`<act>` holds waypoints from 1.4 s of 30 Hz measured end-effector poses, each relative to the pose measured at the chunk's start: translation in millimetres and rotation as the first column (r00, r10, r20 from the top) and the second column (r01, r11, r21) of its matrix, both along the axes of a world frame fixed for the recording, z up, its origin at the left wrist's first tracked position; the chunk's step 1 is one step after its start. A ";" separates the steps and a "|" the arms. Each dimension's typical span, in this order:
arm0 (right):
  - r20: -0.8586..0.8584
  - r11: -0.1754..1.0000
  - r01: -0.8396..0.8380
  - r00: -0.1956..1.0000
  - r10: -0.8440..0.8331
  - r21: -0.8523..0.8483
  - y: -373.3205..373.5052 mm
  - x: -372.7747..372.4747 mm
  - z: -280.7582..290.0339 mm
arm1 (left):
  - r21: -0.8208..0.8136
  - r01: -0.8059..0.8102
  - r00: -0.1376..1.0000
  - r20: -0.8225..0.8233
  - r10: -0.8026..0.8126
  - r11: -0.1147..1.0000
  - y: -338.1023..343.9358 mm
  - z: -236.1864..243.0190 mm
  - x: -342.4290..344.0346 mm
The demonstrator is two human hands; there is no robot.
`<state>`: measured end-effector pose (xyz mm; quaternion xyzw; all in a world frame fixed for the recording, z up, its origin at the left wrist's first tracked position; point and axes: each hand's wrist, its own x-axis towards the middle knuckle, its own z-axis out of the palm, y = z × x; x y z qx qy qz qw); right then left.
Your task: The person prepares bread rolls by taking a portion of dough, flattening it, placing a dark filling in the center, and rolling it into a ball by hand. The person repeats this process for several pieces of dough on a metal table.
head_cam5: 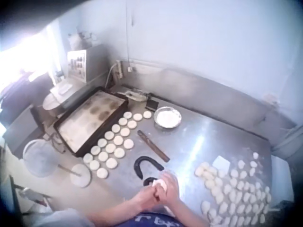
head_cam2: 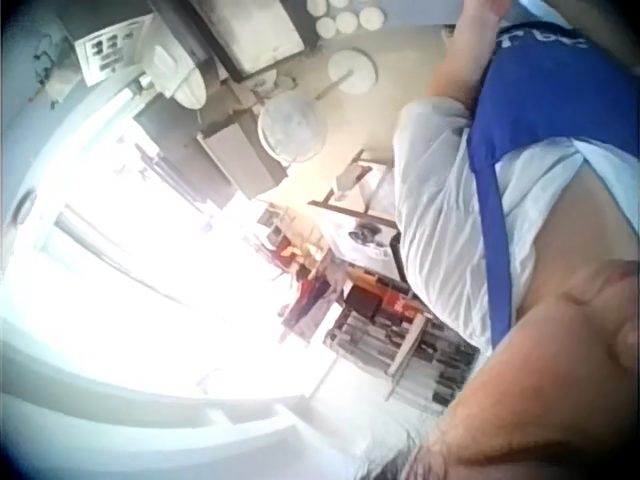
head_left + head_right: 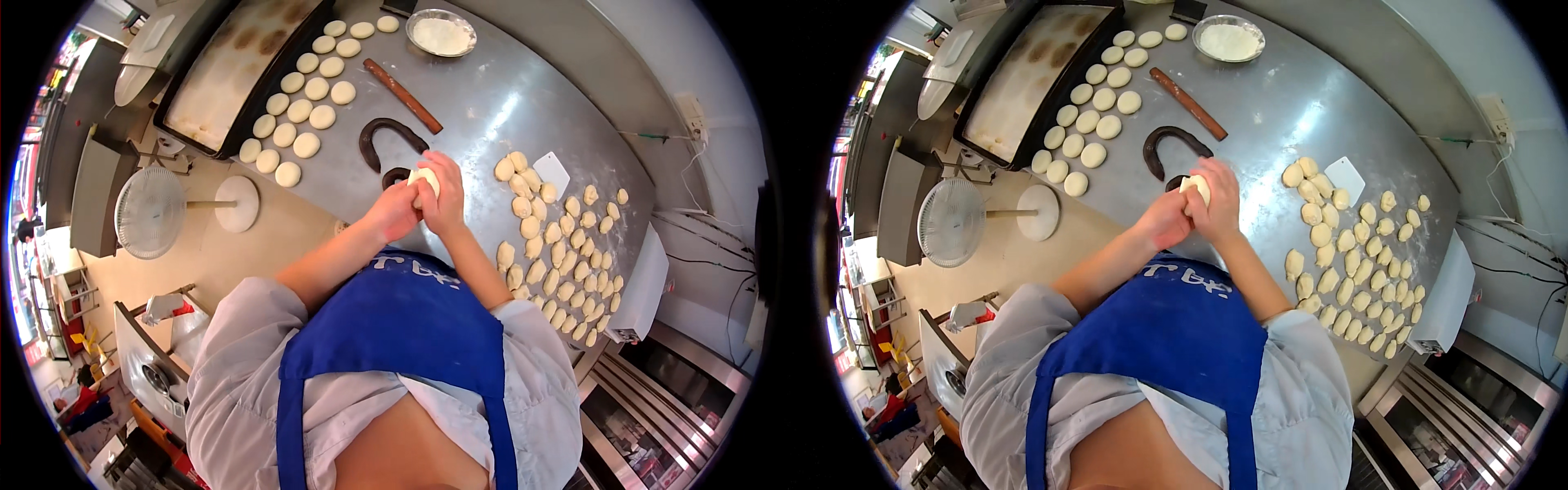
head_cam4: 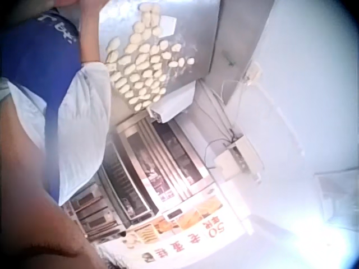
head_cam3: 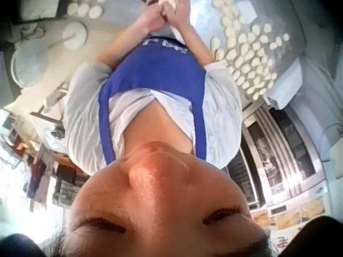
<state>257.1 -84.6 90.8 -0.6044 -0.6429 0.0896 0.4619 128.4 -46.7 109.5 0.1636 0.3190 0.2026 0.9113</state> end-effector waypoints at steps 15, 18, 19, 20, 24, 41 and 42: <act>-0.329 0.996 0.025 0.943 -0.054 -0.091 1.2 -16.5 8.6 | 0.076 -0.200 0.979 -0.014 0.202 0.977 -13.6 0.0 13.6; -0.031 0.998 0.056 0.998 -0.055 0.026 1.7 -16.4 8.4 | 0.050 -0.188 0.980 0.082 0.183 0.981 -15.0 6.2 9.6; 0.084 0.992 0.099 0.991 -0.105 0.080 1.5 -16.6 8.7 | -0.021 -0.161 0.954 0.255 0.161 0.987 -14.0 7.5 7.2; 0.050 0.987 0.133 0.989 -0.138 0.091 1.1 -17.2 9.2 | 0.085 -0.132 0.964 0.243 0.108 0.988 -12.8 8.3 6.1; 0.220 0.973 -0.007 0.974 -0.045 0.232 4.1 -15.4 13.4 | 0.105 -0.165 0.979 -0.101 0.176 0.981 -8.6 8.6 6.8; 0.002 0.993 -0.101 0.995 0.101 0.059 19.6 -48.5 5.5 | -0.054 -0.314 0.947 0.052 0.317 0.948 3.5 -13.9 -16.7; 0.014 0.995 -0.062 0.998 0.061 0.072 19.8 -50.0 1.3 | -0.054 -0.343 0.939 -0.012 0.343 0.938 5.2 -16.1 -19.1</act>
